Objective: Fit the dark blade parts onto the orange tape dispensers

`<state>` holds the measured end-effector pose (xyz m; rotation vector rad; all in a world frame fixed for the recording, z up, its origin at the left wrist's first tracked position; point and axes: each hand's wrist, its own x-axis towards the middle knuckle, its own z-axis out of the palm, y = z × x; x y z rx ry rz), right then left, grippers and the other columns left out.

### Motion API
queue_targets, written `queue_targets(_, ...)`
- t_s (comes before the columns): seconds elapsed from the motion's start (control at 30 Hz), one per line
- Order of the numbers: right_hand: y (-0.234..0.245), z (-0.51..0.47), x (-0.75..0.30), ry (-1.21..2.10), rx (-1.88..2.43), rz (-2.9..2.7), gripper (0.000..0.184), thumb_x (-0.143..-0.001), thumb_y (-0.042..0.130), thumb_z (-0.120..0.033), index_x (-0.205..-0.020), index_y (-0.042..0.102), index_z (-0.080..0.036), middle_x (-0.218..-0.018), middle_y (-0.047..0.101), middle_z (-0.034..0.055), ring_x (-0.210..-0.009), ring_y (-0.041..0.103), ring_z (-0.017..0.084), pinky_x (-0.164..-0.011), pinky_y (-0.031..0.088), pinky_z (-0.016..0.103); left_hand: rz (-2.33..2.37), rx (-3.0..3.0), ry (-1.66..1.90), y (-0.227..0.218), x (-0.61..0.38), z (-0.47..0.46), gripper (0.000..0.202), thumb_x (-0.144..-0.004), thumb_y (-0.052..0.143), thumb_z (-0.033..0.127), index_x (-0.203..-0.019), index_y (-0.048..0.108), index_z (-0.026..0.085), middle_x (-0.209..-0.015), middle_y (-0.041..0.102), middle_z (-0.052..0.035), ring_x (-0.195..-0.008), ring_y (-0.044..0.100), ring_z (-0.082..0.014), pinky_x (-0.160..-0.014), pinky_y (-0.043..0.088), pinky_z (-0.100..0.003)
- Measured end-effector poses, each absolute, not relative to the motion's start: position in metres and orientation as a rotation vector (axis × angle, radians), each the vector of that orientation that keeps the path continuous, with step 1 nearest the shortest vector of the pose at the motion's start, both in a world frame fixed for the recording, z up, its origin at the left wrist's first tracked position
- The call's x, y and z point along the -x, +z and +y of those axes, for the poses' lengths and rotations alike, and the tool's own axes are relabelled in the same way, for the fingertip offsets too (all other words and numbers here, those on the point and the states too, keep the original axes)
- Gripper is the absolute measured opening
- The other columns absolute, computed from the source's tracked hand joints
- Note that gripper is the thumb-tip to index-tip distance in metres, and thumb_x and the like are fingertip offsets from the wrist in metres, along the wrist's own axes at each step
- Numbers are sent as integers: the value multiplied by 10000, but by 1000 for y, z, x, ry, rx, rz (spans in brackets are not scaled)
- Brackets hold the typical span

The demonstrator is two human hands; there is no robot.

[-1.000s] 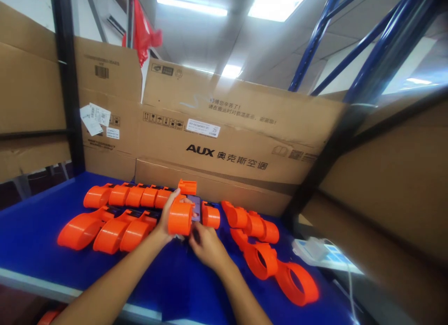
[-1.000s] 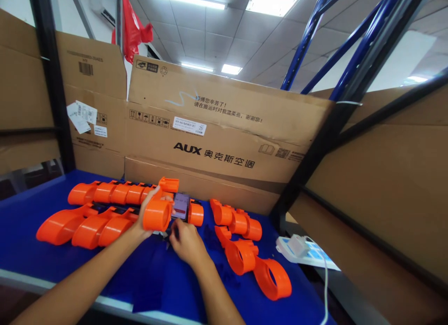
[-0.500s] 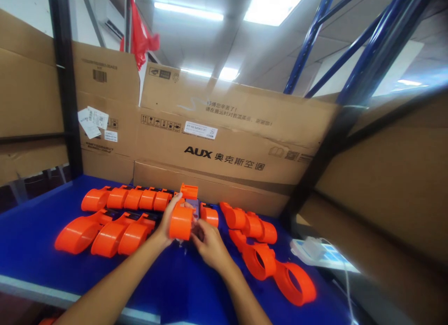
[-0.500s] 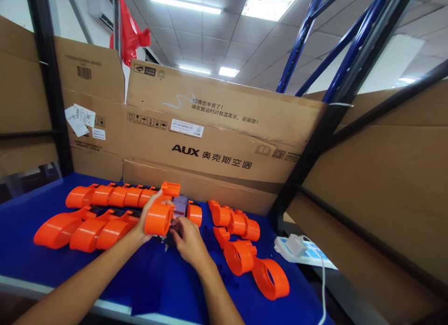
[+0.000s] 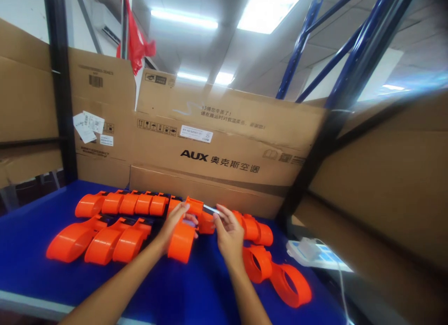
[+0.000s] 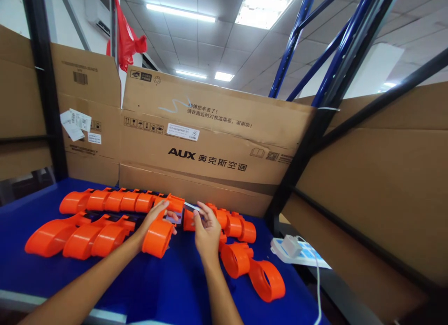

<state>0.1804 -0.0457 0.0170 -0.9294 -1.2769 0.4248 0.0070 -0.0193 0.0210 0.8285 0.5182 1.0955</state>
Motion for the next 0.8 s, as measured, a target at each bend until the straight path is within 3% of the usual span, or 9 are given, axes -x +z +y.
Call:
queue_targets(0.1,18,-46,-185,457,942,-1209,420,-833,686,-436,-1158,664,-170,-918,722,83,-599,591,142,-539,509,274,544,-925,1190,15,-14,-20,451,-722,750,534,-947,537,207,-702,719,-35,-482,690,-222,-424,457,-247)
queue_targets(0.23,18,-45,-187,456,948,-1195,397,-821,701,-438,-1116,681,-173,-902,721,74,-582,575,133,-521,487,262,571,-968,1196,11,-15,-17,424,-738,738,524,-939,549,202,-733,708,-32,-498,695,-210,-422,466,-239)
queue_targets(0.5,19,-44,-188,404,941,-1228,355,-821,698,-430,-1063,690,-170,-964,735,100,-905,683,237,-835,544,390,589,-1008,1168,12,-11,-14,400,-757,714,532,-890,579,179,-688,692,-41,-476,677,-204,-413,473,-249)
queue_targets(0.8,16,-45,-193,367,1001,-1300,323,-842,673,-430,-1033,704,-172,-893,744,87,-762,687,217,-698,554,337,600,-1137,1170,10,-8,-12,406,-776,703,533,-891,613,154,-678,700,-52,-480,630,-154,-439,437,-219)
